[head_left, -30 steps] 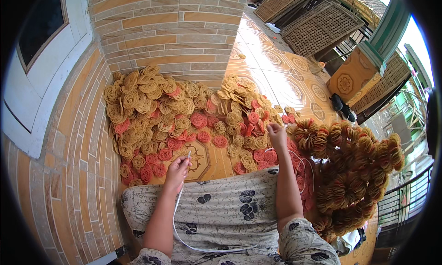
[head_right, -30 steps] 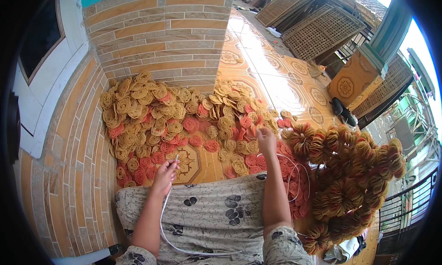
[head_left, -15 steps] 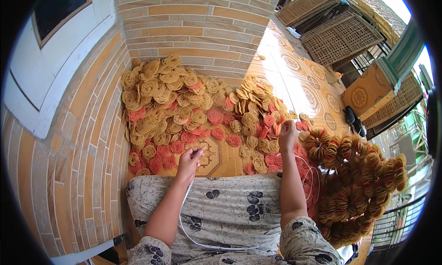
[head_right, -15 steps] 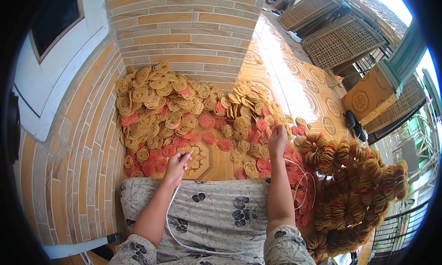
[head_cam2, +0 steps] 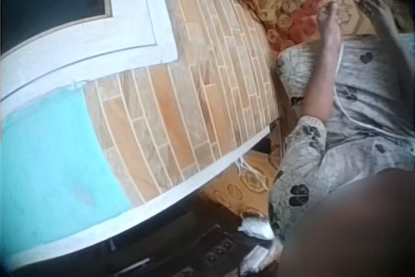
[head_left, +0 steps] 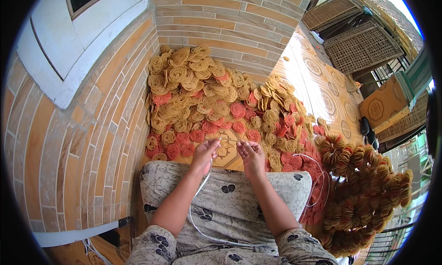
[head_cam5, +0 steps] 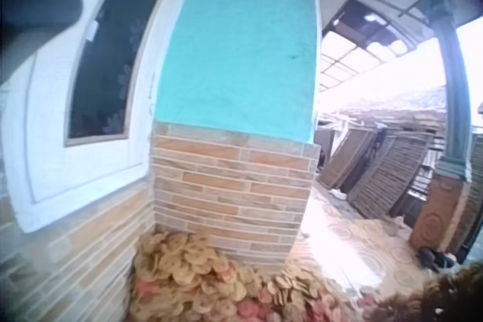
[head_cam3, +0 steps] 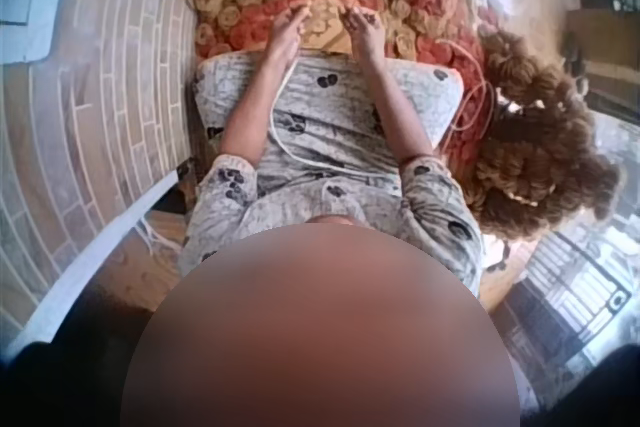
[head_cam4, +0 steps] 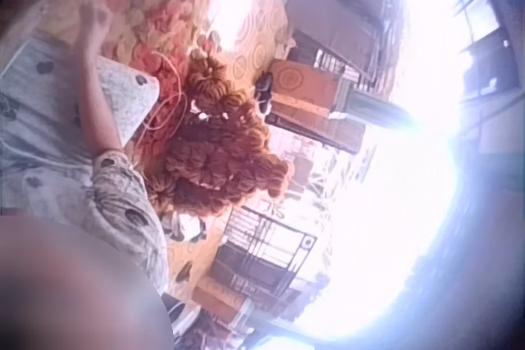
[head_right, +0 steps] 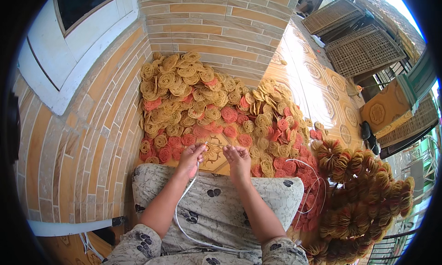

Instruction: The person sits on the floor and assembles decorative flower-like items by threading a white string through them. They pick up individual items from a large pile, thread the string through each one, and place the assembled items into a growing bundle.

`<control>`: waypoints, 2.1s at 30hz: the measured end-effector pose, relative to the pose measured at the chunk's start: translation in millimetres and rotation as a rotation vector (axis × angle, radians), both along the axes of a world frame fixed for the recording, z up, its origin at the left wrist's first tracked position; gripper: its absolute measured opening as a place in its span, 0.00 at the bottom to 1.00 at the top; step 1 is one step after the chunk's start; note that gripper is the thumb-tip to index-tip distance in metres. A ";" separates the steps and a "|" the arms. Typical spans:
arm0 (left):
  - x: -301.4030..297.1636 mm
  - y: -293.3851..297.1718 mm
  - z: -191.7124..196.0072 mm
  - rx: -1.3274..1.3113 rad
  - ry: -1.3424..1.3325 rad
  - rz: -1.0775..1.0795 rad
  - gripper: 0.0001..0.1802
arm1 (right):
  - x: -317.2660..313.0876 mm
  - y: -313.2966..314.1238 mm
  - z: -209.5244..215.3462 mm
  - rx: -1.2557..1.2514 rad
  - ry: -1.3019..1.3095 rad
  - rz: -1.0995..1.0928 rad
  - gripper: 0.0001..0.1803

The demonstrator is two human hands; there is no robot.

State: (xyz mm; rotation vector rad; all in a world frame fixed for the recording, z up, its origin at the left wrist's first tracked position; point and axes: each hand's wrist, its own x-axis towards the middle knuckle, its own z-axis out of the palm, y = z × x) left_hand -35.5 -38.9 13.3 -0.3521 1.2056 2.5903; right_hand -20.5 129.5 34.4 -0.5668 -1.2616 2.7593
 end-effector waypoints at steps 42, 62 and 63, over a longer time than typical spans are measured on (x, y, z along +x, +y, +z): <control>-2.2 -1.4 -6.3 0.034 -0.113 -0.084 0.08 | -1.2 -6.0 -1.1 0.389 0.298 0.143 0.04; 7.8 7.5 14.7 -1.560 1.004 0.163 0.07 | -11.6 20.9 13.1 0.519 0.249 0.200 0.06; 5.6 8.0 12.2 -1.456 0.965 0.035 0.07 | -14.9 23.8 13.8 0.581 0.246 0.230 0.05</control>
